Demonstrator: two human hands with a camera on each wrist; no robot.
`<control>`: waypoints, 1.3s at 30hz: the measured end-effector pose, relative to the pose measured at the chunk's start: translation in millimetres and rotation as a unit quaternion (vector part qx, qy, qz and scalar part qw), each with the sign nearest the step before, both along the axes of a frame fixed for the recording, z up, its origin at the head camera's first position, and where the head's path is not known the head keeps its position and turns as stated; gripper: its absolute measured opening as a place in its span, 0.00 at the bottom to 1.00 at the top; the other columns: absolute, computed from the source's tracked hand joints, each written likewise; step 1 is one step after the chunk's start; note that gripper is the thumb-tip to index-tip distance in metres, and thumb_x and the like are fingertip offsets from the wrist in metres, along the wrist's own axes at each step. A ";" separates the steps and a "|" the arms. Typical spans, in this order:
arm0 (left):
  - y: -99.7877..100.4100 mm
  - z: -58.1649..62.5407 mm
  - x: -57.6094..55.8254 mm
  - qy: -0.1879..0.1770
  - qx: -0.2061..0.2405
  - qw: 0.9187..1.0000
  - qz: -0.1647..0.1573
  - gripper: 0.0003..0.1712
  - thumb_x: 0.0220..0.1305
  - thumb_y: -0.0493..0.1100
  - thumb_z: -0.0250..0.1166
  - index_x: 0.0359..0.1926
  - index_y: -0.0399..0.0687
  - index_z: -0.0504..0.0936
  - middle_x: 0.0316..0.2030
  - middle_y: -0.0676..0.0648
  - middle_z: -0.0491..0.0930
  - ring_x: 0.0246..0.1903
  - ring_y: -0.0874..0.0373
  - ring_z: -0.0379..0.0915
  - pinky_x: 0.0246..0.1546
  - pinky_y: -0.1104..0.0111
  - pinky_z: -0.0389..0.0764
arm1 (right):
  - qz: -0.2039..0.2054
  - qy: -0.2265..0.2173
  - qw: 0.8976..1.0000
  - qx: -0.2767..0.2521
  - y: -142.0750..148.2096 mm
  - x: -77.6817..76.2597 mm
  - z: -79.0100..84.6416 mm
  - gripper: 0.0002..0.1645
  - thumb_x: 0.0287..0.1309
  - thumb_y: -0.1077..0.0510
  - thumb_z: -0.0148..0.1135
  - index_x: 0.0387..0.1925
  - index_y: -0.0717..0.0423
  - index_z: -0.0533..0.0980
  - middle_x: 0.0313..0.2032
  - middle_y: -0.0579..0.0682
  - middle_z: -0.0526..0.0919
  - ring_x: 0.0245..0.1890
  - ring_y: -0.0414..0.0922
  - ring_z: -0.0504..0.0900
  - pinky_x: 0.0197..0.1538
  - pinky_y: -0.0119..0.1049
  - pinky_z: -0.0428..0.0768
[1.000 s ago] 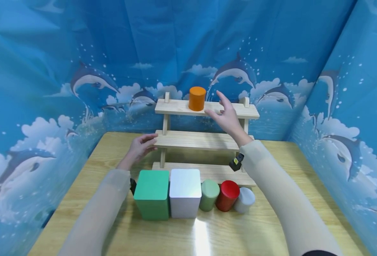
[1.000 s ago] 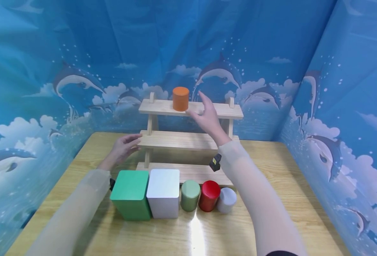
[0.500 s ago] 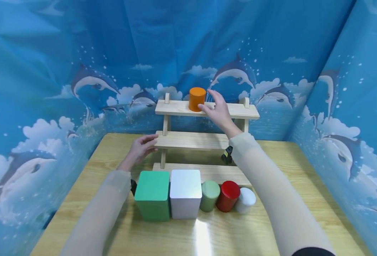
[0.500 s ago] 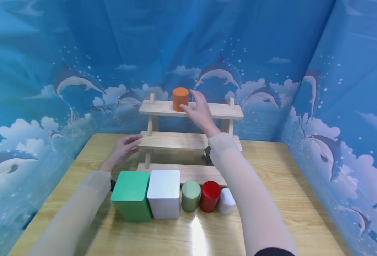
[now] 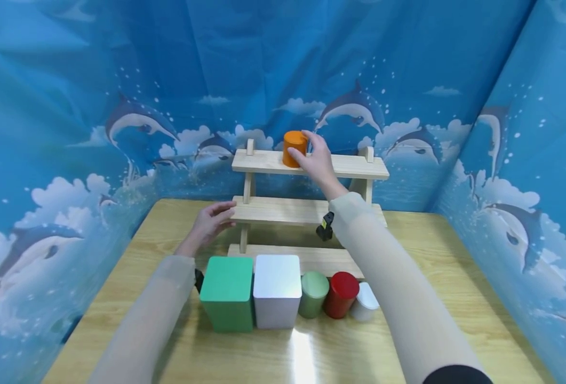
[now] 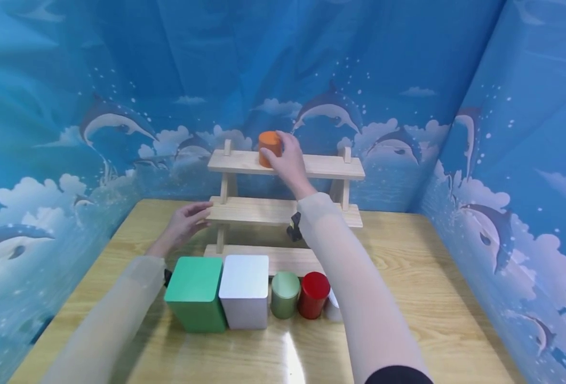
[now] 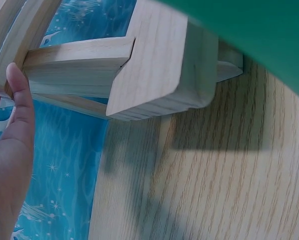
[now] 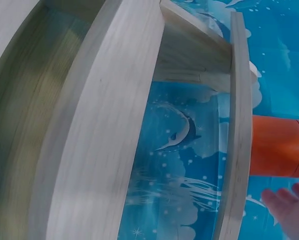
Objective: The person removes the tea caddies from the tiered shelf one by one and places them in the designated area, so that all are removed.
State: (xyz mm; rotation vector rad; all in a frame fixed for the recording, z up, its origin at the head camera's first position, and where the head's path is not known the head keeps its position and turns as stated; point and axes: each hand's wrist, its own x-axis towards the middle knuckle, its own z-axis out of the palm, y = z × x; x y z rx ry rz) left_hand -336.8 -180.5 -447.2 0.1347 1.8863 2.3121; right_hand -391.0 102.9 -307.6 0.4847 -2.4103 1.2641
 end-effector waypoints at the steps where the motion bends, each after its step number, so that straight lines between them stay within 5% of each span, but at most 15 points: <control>1: -0.9 -1.8 -1.1 0.001 0.000 1.000 0.002 0.25 0.65 0.38 0.59 0.61 0.35 0.67 0.52 0.47 0.71 0.39 0.59 0.74 0.43 0.66 0.80 | -0.002 0.002 1.000 0.001 -1.8 -0.4 0.3 0.35 0.59 0.48 0.61 0.64 0.56 0.64 0.63 0.54 0.64 0.62 0.49 0.62 0.65 0.42 0.62; 10: -1.8 -10.4 -5.8 0.022 -0.004 1.000 0.013 0.24 0.62 0.41 0.63 0.58 0.39 0.73 0.54 0.46 0.72 0.40 0.57 0.74 0.42 0.66 0.81 | -0.034 -0.020 0.999 -0.006 -6.4 -4.5 -1.1 0.30 0.60 0.48 0.60 0.62 0.53 0.67 0.62 0.51 0.65 0.61 0.47 0.63 0.63 0.38 0.65; 20: -0.9 -11.4 -5.6 0.013 -0.003 1.000 0.017 0.23 0.62 0.41 0.63 0.57 0.39 0.73 0.51 0.46 0.72 0.39 0.58 0.74 0.41 0.66 0.81 | -0.013 0.020 0.997 -0.071 -8.3 -7.0 -13.1 0.24 0.59 0.55 0.62 0.55 0.58 0.69 0.55 0.53 0.72 0.53 0.47 0.71 0.57 0.41 0.72; 39: 2.6 9.6 7.3 0.003 -0.009 1.000 0.005 0.24 0.65 0.36 0.58 0.60 0.32 0.67 0.51 0.46 0.71 0.38 0.59 0.74 0.44 0.64 0.80 | -0.015 0.070 0.992 -0.101 -0.4 5.5 -8.1 0.22 0.56 0.56 0.65 0.49 0.59 0.72 0.49 0.53 0.71 0.48 0.48 0.71 0.50 0.33 0.77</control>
